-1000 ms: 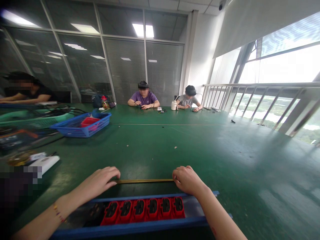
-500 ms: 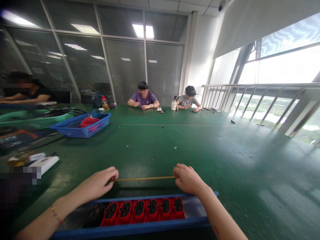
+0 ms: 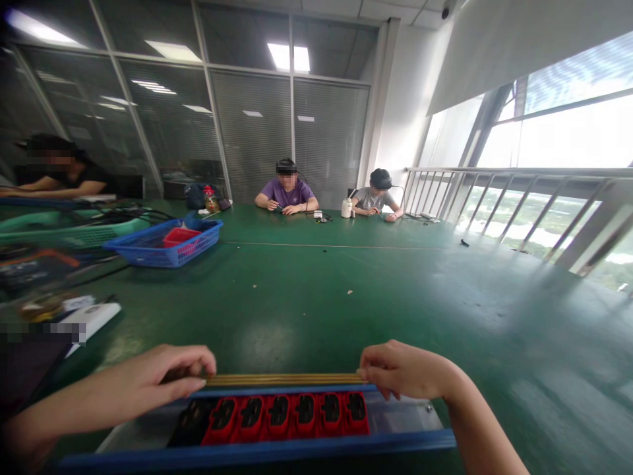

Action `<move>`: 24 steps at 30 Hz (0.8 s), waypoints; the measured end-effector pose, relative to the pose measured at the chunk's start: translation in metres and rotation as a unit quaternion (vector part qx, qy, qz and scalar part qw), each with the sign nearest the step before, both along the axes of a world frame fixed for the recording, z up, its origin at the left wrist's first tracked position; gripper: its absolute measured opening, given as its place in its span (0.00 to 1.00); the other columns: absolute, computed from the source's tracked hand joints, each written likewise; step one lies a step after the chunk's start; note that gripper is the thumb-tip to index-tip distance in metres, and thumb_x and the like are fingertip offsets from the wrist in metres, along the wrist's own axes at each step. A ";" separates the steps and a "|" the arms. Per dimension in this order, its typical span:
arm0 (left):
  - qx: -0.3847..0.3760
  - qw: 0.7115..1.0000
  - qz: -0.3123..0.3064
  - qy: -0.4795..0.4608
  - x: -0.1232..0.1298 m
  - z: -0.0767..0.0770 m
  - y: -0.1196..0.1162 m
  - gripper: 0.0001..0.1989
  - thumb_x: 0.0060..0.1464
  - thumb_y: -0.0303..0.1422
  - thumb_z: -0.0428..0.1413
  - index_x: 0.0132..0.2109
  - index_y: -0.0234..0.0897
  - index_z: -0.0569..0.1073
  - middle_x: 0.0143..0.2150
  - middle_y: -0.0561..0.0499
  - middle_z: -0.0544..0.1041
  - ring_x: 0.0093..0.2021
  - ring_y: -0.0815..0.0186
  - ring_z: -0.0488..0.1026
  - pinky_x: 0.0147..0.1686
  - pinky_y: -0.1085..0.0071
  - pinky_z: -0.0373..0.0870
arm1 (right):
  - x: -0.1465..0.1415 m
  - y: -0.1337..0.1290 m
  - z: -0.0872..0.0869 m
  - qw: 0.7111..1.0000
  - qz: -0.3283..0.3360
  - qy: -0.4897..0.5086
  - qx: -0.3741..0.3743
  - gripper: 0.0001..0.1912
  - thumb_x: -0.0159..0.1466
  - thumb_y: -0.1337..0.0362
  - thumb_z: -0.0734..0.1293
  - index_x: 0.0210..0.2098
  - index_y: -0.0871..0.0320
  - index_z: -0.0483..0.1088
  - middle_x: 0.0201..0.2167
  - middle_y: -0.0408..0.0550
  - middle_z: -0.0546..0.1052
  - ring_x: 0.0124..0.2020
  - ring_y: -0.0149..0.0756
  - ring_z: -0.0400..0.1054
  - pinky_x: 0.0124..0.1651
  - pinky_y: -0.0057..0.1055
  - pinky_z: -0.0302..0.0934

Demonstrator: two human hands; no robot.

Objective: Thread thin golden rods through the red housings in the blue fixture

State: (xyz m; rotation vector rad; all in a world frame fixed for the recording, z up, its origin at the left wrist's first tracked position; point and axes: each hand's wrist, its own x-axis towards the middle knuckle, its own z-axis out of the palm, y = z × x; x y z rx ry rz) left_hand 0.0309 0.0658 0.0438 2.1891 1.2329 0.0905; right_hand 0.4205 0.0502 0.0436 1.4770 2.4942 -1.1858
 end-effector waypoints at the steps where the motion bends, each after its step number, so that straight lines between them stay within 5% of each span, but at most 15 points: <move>1: -0.021 1.000 -0.005 0.004 -0.002 0.002 -0.003 0.14 0.53 0.43 0.44 0.40 0.41 0.68 0.28 0.56 0.71 0.28 0.70 0.66 0.26 0.77 0.57 | -0.001 -0.002 0.000 1.000 0.003 -0.001 -0.013 0.19 0.62 0.52 0.53 0.37 0.60 0.65 0.21 0.43 0.70 0.20 0.27 0.63 0.22 0.21 0.55; 24: -0.095 0.995 0.004 0.040 -0.005 0.000 -0.010 0.11 0.50 0.39 0.47 0.41 0.44 0.65 0.28 0.59 0.73 0.27 0.70 0.69 0.29 0.78 0.61 | -0.013 -0.006 -0.007 0.997 0.003 -0.077 -0.016 0.20 0.57 0.50 0.60 0.40 0.59 0.64 0.23 0.47 0.76 0.20 0.32 0.69 0.17 0.21 0.54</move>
